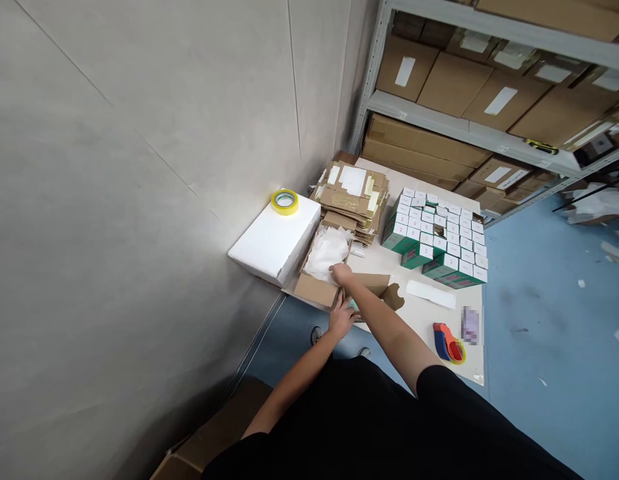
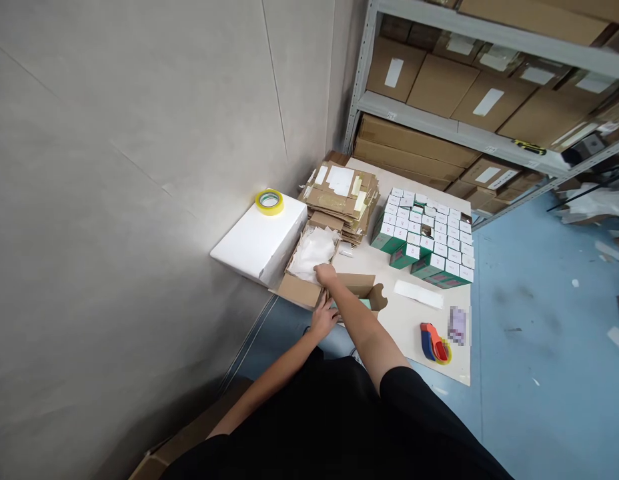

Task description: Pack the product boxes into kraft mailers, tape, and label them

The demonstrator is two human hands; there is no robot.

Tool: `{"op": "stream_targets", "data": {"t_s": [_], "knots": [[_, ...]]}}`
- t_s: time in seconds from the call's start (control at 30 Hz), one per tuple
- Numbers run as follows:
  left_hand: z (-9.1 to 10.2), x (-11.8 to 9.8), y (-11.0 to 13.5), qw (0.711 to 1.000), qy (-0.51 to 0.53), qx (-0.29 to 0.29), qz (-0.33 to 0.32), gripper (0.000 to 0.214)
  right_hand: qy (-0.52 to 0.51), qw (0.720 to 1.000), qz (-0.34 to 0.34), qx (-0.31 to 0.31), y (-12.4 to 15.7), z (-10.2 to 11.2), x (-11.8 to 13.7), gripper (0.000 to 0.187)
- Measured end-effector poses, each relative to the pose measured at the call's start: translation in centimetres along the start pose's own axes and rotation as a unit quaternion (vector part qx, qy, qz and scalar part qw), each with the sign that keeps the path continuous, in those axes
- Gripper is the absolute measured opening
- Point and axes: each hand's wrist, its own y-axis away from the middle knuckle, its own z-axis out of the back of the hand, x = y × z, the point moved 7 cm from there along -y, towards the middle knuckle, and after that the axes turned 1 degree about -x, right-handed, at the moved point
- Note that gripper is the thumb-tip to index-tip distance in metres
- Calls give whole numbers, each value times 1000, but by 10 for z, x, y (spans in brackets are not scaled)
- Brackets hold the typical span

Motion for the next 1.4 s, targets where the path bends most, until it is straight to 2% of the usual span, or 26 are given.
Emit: {"op": "stream_targets", "data": {"t_s": [0.13, 0.3, 0.5, 0.63, 0.7, 0.8, 0.93, 1.07, 1.13, 1.2, 1.3, 1.37, 1.4], "knots": [[-3, -7, 0, 1000, -8, 11, -17, 13, -18, 999, 8, -37, 3, 15, -9, 25], [-9, -13, -10, 1000, -18, 15, 1, 15, -68, 992, 20, -102, 12, 41, -22, 26], [-7, -22, -24, 1000, -22, 11, 13, 13, -126, 980, 24, -151, 21, 63, -23, 26], [-7, -28, -33, 1000, -22, 15, 5, 14, -174, 955, 13, -240, 33, 85, -33, 25], [-9, -31, -38, 1000, -22, 12, -6, 15, -201, 935, 3, -291, 44, 97, -48, 24], [-15, -38, -49, 999, -34, 6, -25, 16, -236, 903, -7, -359, 74, 113, -88, 23], [-28, -54, -70, 997, -51, 13, -57, 17, -228, 868, -42, -439, 143, 126, -161, 20], [-50, -77, -91, 994, -43, 32, -93, 18, -171, 846, -100, -496, 231, 120, -228, 19], [-62, -90, -101, 993, -36, 44, -104, 18, -153, 839, -133, -506, 268, 107, -252, 19], [-76, -101, -109, 992, -30, 58, -111, 19, -146, 838, -154, -503, 294, 90, -268, 21], [-95, -116, -116, 989, -23, 80, -125, 21, -148, 854, -184, -463, 307, 60, -284, 27], [-107, -123, -120, 987, -21, 92, -131, 22, -155, 880, -206, -399, 300, 39, -292, 30], [-113, -125, -121, 987, -20, 97, -130, 21, -162, 900, -206, -348, 294, 27, -294, 32]]}}
